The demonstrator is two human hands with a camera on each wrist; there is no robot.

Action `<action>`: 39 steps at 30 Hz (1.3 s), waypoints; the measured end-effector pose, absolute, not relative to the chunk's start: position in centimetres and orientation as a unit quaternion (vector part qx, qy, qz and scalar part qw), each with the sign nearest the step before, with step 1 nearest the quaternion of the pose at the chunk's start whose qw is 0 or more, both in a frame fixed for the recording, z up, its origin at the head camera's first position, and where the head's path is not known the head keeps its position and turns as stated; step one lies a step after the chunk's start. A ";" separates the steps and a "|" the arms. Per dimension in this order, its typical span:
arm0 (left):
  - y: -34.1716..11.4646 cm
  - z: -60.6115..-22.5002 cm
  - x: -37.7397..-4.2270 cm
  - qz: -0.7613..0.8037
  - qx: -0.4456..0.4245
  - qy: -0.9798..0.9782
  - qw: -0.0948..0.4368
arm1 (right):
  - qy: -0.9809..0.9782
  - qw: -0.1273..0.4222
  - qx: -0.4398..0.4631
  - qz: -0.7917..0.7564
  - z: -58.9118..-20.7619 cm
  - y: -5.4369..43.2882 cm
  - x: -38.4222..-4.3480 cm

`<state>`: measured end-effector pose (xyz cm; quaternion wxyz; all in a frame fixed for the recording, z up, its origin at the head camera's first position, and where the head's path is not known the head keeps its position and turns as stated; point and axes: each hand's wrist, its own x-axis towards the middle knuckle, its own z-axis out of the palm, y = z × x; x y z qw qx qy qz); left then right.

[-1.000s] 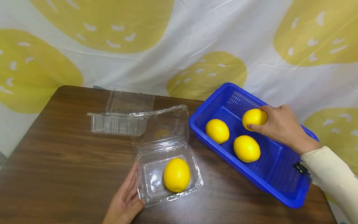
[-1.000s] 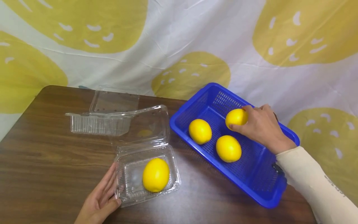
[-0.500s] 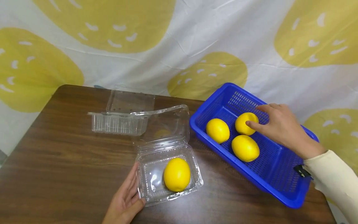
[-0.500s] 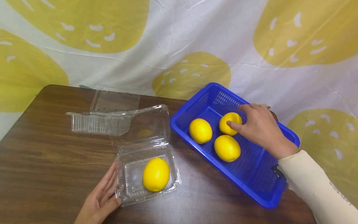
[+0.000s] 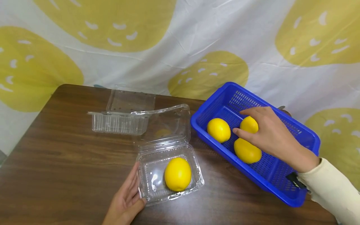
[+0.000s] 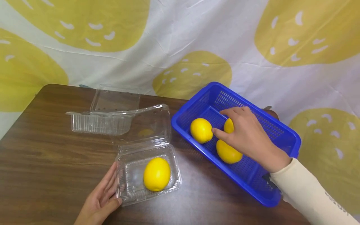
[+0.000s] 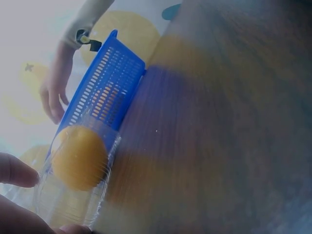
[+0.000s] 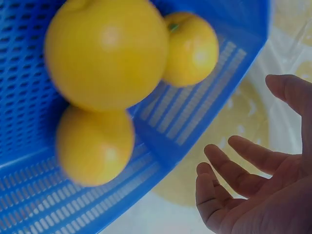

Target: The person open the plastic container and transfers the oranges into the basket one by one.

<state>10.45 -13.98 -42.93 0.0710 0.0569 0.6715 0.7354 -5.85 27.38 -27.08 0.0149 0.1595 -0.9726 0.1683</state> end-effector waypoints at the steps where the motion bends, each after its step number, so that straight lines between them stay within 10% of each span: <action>1: -14.0 -42.9 10.4 0.736 0.057 0.671 0.071 | -0.971 0.018 0.164 0.170 -27.1 27.1 -5.6; 39: -13.8 -43.0 10.4 0.756 0.067 0.648 0.061 | -0.905 0.091 0.377 0.175 -29.5 18.2 0.6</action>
